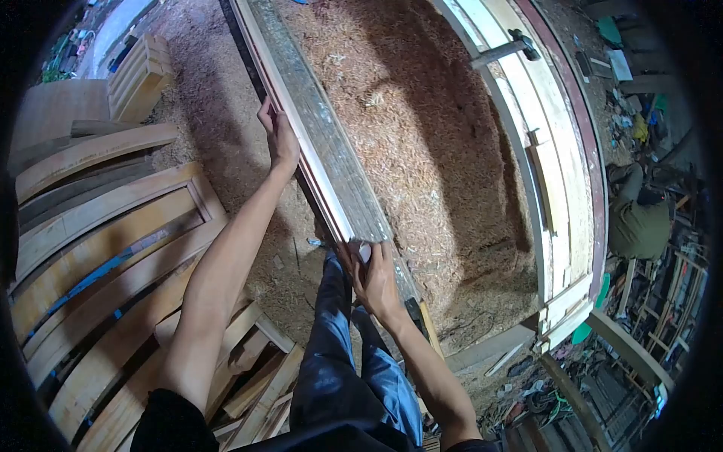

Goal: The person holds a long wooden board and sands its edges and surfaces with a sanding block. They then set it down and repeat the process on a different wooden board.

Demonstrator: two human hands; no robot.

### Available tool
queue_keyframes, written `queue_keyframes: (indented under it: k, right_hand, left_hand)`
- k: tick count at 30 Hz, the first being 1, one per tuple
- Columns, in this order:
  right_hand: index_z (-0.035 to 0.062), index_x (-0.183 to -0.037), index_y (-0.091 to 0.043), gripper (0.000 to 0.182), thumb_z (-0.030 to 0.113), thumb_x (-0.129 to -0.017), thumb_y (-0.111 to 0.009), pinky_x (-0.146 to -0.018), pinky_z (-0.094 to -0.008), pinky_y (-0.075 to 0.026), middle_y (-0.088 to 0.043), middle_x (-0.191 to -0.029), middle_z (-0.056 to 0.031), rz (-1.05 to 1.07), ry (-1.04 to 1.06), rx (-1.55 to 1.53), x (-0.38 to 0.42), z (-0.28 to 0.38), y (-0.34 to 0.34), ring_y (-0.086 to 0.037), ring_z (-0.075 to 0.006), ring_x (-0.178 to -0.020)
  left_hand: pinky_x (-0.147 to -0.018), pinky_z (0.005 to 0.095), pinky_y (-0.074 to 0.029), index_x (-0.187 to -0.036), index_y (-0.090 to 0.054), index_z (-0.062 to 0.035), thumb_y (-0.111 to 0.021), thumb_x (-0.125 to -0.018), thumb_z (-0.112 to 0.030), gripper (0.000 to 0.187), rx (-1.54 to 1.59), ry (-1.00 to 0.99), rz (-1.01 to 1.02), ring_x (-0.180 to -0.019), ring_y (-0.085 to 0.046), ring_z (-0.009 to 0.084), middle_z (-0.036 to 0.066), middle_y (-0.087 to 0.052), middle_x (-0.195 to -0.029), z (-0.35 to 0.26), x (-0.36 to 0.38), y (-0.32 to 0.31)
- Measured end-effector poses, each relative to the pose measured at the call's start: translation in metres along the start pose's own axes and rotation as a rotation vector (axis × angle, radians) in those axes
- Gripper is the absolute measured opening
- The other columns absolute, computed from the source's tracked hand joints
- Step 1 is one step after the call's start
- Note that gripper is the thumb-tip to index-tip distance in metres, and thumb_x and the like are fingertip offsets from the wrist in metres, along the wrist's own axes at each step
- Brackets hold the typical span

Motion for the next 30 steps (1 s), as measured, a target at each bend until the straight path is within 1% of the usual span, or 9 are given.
queue_keyframes:
  k: [4,7,10,12,13,19,23,26,30]
  right_hand:
    - [-0.0064,-0.112,-0.054,0.029,0.001,-0.085,-0.061,-0.08,-0.0488,-0.046,-0.051,-0.099,-0.0276,-0.049,0.071,-0.007,-0.081,0.026,-0.019,-0.053,-0.0444,-0.091]
    - [-0.0076,-0.114,-0.052,0.033,0.002,-0.084,-0.062,-0.081,-0.0493,-0.046,-0.052,-0.103,-0.0294,-0.103,0.149,-0.02,-0.153,0.053,-0.036,-0.054,-0.046,-0.091]
    - [-0.0076,-0.112,-0.053,0.032,0.002,-0.083,-0.063,-0.083,-0.0489,-0.046,-0.053,-0.103,-0.0288,-0.141,0.196,-0.004,-0.198,0.064,-0.045,-0.054,-0.0443,-0.093]
    - [-0.0073,-0.11,-0.054,0.03,0.004,-0.084,-0.062,-0.086,-0.0477,-0.045,-0.053,-0.104,-0.0279,-0.166,0.236,0.051,-0.199,0.063,-0.046,-0.053,-0.0429,-0.097]
    - [-0.0057,-0.111,-0.054,0.027,0.005,-0.087,-0.06,-0.087,-0.0468,-0.044,-0.053,-0.105,-0.0272,-0.045,0.128,-0.024,-0.185,0.067,-0.033,-0.052,-0.0426,-0.1]
    - [-0.0039,-0.112,-0.057,0.027,0.001,-0.086,-0.062,-0.078,-0.0472,-0.043,-0.05,-0.095,-0.0239,0.056,-0.091,0.041,-0.123,0.061,-0.017,-0.051,-0.0412,-0.089]
    - [-0.0072,-0.105,-0.054,0.025,-0.005,-0.081,-0.059,-0.081,-0.0473,-0.043,-0.05,-0.099,-0.0267,-0.117,0.123,0.012,-0.228,0.089,-0.05,-0.051,-0.0431,-0.091]
    - [-0.0087,-0.112,-0.048,0.033,-0.001,-0.081,-0.057,-0.09,-0.0468,-0.042,-0.05,-0.103,-0.0292,-0.054,0.121,0.019,-0.313,0.098,-0.076,-0.049,-0.0455,-0.098]
    - [-0.0073,-0.115,-0.051,0.033,-0.002,-0.083,-0.057,-0.09,-0.0469,-0.042,-0.051,-0.104,-0.0281,-0.057,0.131,0.022,-0.256,0.097,-0.05,-0.049,-0.045,-0.099]
  left_hand:
    - [-0.116,0.0439,-0.021,-0.151,-0.011,-0.0055,-0.032,-0.105,-0.042,0.063,-0.102,0.028,-0.001,-0.142,-0.023,0.0412,0.025,-0.023,-0.154,-0.009,-0.049,0.006]
    - [-0.113,0.0445,-0.029,-0.153,-0.01,-0.0085,-0.026,-0.104,-0.046,0.064,-0.217,-0.199,-0.022,-0.139,-0.032,0.0434,0.027,-0.02,-0.155,-0.013,-0.113,0.009]
    - [-0.117,0.0415,-0.023,-0.154,-0.009,-0.0042,-0.024,-0.105,-0.04,0.062,-0.219,-0.226,-0.064,-0.143,-0.025,0.0402,0.025,-0.018,-0.157,-0.011,-0.186,0.007]
    - [-0.118,0.0408,-0.022,-0.154,-0.009,-0.0025,-0.024,-0.105,-0.039,0.063,-0.226,-0.11,-0.059,-0.144,-0.023,0.0394,0.024,-0.018,-0.157,-0.023,-0.214,0.009]
    - [-0.119,0.0405,-0.021,-0.154,-0.009,-0.0016,-0.024,-0.105,-0.038,0.063,-0.224,-0.05,-0.06,-0.144,-0.023,0.0391,0.024,-0.018,-0.158,-0.031,-0.226,0.008]
    - [-0.118,0.0387,-0.023,-0.155,-0.015,-0.009,-0.023,-0.106,-0.033,0.055,-0.154,-0.285,-0.099,-0.144,-0.026,0.0358,0.019,-0.022,-0.158,-0.031,-0.229,0.007]
    - [-0.117,0.0379,-0.024,-0.153,-0.022,-0.0076,-0.023,-0.106,-0.029,0.052,-0.146,-0.254,-0.104,-0.144,-0.027,0.0346,0.018,-0.024,-0.158,-0.028,-0.231,0.006]
    - [-0.117,0.038,-0.024,-0.153,-0.023,-0.0067,-0.024,-0.106,-0.027,0.051,-0.133,-0.213,-0.093,-0.144,-0.027,0.0338,0.017,-0.025,-0.157,-0.037,-0.228,0.005]
    - [-0.118,0.0392,-0.025,-0.153,-0.022,-0.0065,-0.024,-0.106,-0.025,0.051,-0.163,-0.149,-0.094,-0.144,-0.025,0.034,0.018,-0.024,-0.157,-0.045,-0.226,0.005]
Point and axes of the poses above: each hand's wrist, its own x-axis away from the middle knuckle, its own y-axis out of the back of the hand, z = x × y, the point moved 2 cm from there along -x, towards the middle knuckle
